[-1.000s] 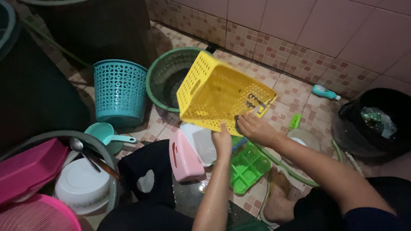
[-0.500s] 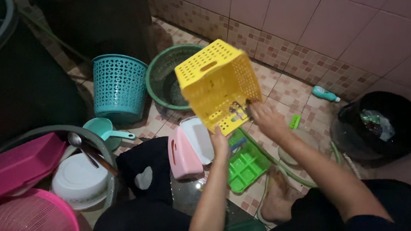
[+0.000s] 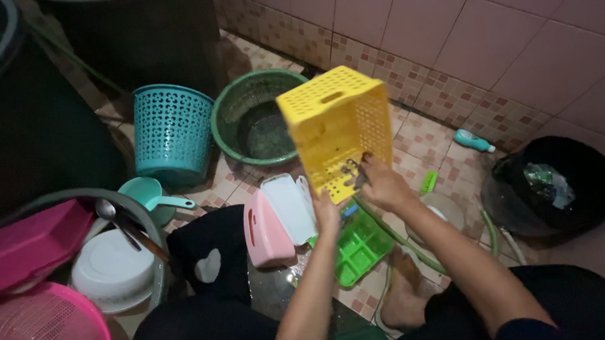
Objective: The person washes plastic containers and yellow baskets by hand, scrubbing the surfaces with a sponge and rinsing them in a bucket of water.
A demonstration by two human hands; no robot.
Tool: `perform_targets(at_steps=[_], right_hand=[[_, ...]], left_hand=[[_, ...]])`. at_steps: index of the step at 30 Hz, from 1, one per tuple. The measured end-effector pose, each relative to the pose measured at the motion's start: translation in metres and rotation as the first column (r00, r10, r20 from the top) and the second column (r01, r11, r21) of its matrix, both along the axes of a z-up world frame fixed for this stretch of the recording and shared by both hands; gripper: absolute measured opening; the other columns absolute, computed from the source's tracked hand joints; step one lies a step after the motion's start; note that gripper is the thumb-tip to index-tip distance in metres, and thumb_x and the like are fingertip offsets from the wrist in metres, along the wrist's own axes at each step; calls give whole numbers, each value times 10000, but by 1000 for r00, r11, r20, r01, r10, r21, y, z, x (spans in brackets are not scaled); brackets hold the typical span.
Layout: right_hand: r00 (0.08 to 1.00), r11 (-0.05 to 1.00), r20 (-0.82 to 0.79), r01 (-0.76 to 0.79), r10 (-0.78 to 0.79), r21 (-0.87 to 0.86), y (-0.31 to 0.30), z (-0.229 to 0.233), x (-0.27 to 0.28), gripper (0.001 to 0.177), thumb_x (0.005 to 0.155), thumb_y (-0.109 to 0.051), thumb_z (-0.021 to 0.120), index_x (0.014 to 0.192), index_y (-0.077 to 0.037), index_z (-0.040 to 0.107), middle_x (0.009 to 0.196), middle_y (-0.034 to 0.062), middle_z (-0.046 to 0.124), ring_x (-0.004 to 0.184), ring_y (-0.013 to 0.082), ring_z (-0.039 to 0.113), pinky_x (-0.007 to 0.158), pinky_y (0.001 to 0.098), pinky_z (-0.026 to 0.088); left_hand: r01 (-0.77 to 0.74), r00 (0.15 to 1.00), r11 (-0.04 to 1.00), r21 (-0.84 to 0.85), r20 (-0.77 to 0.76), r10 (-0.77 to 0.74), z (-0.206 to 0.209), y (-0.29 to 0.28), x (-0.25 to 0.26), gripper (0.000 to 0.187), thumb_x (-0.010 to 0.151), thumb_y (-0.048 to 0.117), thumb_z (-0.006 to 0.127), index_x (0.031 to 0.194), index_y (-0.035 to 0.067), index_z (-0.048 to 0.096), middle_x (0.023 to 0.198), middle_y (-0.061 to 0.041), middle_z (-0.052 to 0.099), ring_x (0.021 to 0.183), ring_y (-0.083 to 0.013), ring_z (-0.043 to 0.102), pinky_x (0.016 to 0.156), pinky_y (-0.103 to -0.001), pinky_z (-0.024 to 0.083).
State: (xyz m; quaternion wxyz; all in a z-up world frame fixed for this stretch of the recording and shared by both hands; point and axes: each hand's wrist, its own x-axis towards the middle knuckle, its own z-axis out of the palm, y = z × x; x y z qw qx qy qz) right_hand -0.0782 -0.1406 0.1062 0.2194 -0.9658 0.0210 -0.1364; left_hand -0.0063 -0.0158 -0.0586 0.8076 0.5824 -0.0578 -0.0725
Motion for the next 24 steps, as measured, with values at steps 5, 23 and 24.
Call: perform_targets(at_steps=[5,23,24], right_hand=[[998,998,-32,51,-50,36,14,-49,17,337,918,-234,621,1117,36,653,1130,297,639,1074,468,606,930,527,479],[858,917,-329,343,-395,-205,-31,-65,39,598,677,-380,896,1032,52,685,1071,267,651,1007,433,634,889,476,534],[928,936,-250,200,-275,-290,-36,-64,38,594,667,-409,868,993,56,693,1060,256,660,1004,425,642,864,492,533]], left_hand=[[-200,895,972,122,427,131,-8,-8,-2,760,1047,-120,455,1689,174,172,1723,-223,279,1502,-465,419,1130,-550,434],[109,965,940,-323,-193,-179,34,1,-27,652,1050,11,288,1663,193,165,1431,-289,557,1078,-391,684,720,-407,660],[128,980,937,-326,-106,-171,34,1,-31,760,948,-61,298,1650,191,149,1476,-211,522,1126,-336,681,744,-382,646]])
